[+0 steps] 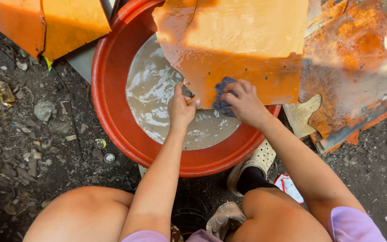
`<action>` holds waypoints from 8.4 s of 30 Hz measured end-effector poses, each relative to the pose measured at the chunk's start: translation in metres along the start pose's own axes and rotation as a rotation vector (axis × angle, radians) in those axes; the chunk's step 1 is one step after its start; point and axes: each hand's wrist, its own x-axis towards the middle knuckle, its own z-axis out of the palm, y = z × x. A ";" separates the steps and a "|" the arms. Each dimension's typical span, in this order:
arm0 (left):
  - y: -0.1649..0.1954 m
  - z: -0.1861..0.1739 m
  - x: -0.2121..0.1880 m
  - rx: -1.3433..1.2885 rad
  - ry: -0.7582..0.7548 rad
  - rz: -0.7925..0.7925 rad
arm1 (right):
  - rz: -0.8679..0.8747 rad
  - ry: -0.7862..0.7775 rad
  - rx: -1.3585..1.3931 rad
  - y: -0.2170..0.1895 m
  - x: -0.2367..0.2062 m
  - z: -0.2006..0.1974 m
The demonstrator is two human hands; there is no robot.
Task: The person scrubs several orange painted metal sign pieces with a dark cloth in a red basin of soapy water. They handle each piece one at a time, scrubbing both sides and rinsing the cloth in the basin between pieces.
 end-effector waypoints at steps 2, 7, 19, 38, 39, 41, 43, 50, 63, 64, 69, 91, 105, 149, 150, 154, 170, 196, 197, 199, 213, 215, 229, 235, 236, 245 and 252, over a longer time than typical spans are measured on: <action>-0.003 0.001 0.001 -0.065 -0.013 -0.016 | 0.062 -0.009 -0.043 0.032 -0.022 -0.033; -0.014 0.011 0.004 -0.072 -0.003 -0.024 | 0.164 0.097 -0.113 0.034 -0.027 -0.044; -0.003 -0.003 -0.007 -0.100 -0.039 0.011 | 0.366 0.289 -0.157 0.054 0.035 -0.022; 0.013 0.000 -0.009 0.064 -0.034 -0.037 | 0.382 0.438 -0.266 0.096 0.066 -0.039; 0.013 0.002 -0.009 0.071 -0.024 -0.028 | 0.417 0.469 -0.289 0.103 0.076 -0.043; 0.012 0.005 -0.008 0.079 -0.006 -0.029 | 0.468 0.499 -0.365 0.090 0.102 -0.030; 0.012 0.007 -0.008 0.083 0.015 -0.023 | 0.082 0.381 -0.689 0.044 0.115 0.001; 0.008 0.008 -0.005 0.036 0.014 -0.060 | 0.123 0.356 -0.126 0.024 0.028 -0.003; 0.009 0.013 -0.004 0.077 0.028 -0.033 | -0.030 0.271 -0.004 -0.028 0.052 0.017; 0.009 0.013 -0.004 0.064 0.020 -0.036 | -0.070 0.258 0.007 -0.026 0.029 0.011; 0.005 0.015 -0.002 0.110 -0.005 -0.052 | 0.459 0.579 -0.153 0.079 -0.023 -0.015; 0.015 0.017 -0.006 0.019 -0.016 -0.102 | 0.618 0.614 -0.226 0.084 0.021 -0.008; 0.012 0.015 0.000 0.098 -0.034 -0.032 | 0.494 0.560 -0.110 0.089 -0.044 -0.020; 0.041 0.003 0.032 0.653 0.085 1.202 | 0.419 0.041 -0.337 0.057 0.029 -0.014; 0.039 -0.006 0.039 0.652 0.109 1.210 | 0.415 0.038 -0.330 0.057 0.028 -0.012; 0.054 -0.030 0.125 0.697 0.341 1.097 | 0.403 0.037 -0.322 0.058 0.024 -0.006; 0.063 0.023 0.063 0.551 0.081 1.293 | 0.431 0.092 -0.309 0.053 0.033 -0.020; 0.197 0.140 0.197 0.571 0.265 1.215 | 0.462 0.165 -0.277 0.055 0.019 -0.023; 0.191 0.132 0.195 0.589 0.250 1.215 | 0.478 0.155 -0.266 0.056 0.020 -0.023; 0.165 0.092 0.184 0.630 0.252 1.225 | 0.459 0.171 -0.322 0.058 0.020 -0.024; 0.107 -0.014 0.047 0.440 -0.214 0.921 | 0.384 0.054 -0.191 0.068 0.025 -0.046; 0.120 -0.059 0.043 0.553 -0.224 0.879 | 0.393 -0.161 -0.055 0.063 0.030 -0.077; 0.165 -0.179 -0.047 0.363 -0.239 0.950 | 0.186 -0.026 0.103 -0.113 0.086 -0.213; 0.192 -0.196 -0.072 0.546 -0.334 1.004 | 0.215 -0.050 0.044 -0.138 0.074 -0.216; 0.197 -0.200 -0.071 0.612 -0.358 0.997 | 0.229 -0.064 0.036 -0.135 0.069 -0.216; 0.190 -0.240 -0.041 0.963 -0.352 0.800 | 0.481 -0.286 0.049 -0.070 0.046 -0.189; 0.144 -0.216 0.025 1.020 -0.488 0.647 | 0.293 -0.627 -0.082 -0.051 0.090 -0.114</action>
